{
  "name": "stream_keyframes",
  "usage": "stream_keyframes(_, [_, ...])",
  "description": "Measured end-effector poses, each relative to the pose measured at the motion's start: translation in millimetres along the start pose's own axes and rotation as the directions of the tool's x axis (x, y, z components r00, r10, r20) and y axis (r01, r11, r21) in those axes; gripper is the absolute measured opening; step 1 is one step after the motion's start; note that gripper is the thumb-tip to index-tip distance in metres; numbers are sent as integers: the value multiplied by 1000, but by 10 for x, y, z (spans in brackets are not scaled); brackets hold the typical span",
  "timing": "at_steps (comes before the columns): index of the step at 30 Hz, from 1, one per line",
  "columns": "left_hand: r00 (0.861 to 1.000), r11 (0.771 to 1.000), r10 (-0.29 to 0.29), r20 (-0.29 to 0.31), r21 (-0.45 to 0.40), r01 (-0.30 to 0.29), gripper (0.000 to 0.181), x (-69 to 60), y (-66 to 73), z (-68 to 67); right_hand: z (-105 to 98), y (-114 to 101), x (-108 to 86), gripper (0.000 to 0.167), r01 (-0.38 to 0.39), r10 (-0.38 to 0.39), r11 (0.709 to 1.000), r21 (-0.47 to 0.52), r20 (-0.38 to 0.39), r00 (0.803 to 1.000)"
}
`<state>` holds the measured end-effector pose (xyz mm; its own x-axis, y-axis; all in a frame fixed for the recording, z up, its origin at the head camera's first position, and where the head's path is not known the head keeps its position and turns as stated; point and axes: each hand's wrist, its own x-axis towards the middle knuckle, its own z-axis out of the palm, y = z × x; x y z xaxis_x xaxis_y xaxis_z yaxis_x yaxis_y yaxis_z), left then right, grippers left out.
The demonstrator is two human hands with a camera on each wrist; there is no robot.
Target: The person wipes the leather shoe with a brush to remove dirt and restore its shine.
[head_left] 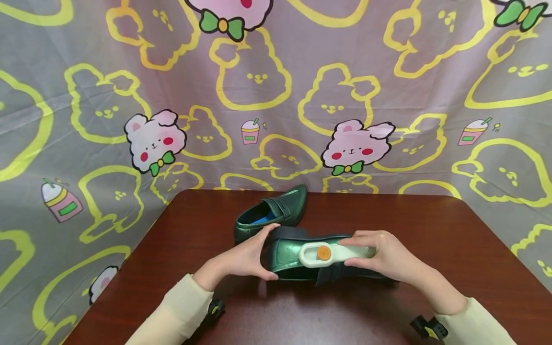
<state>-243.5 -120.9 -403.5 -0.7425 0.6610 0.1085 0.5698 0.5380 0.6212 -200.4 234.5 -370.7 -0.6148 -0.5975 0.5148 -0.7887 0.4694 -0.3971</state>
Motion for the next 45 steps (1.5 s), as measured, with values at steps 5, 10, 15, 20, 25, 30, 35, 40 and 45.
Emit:
stream_keyframes(5, [1000, 1000, -1, 6, -3, 1, 115, -3, 0, 10, -38, 101, 11, 41, -87, 76, 992, -93, -113, 991])
stream_keyframes(10, [1000, 1000, -1, 12, -7, 1, 115, -11, -4, 21, -60, 94, -11, 42, -86, 75, 994, -67, -148, 986])
stream_keyframes(15, [1000, 1000, -5, 9, -7, 5, 116, -26, -11, 24, -15, 1, -19, 40, 21, -20, 997, 71, -22, 1000])
stream_keyframes(20, [1000, 1000, -6, 9, -10, 7, 117, -28, -22, 24, 33, -14, 6, 36, 41, -42, 999, 18, 29, 999])
stream_keyframes(25, [1000, 1000, -6, 8, -10, 6, 116, -29, -26, 19, 9, 76, 42, 39, -73, 69, 995, -66, -59, 996])
stream_keyframes(30, [1000, 1000, -3, 9, -16, 3, 116, -31, -27, 15, -23, 119, 50, 39, -123, 101, 981, -153, -147, 984])
stream_keyframes(35, [1000, 1000, 2, 11, -10, -2, 117, -28, -21, 9, 14, 33, 17, 41, -9, 8, 1000, -14, -59, 998])
stream_keyframes(40, [1000, 1000, 9, 11, -1, -9, 117, -13, -16, 1, 59, -86, 49, 38, 115, -115, 993, -30, 9, 993])
stream_keyframes(45, [1000, 1000, 13, 8, -1, -13, 116, -3, -24, 1, 6, -16, 101, 41, 30, -34, 993, -115, -38, 999])
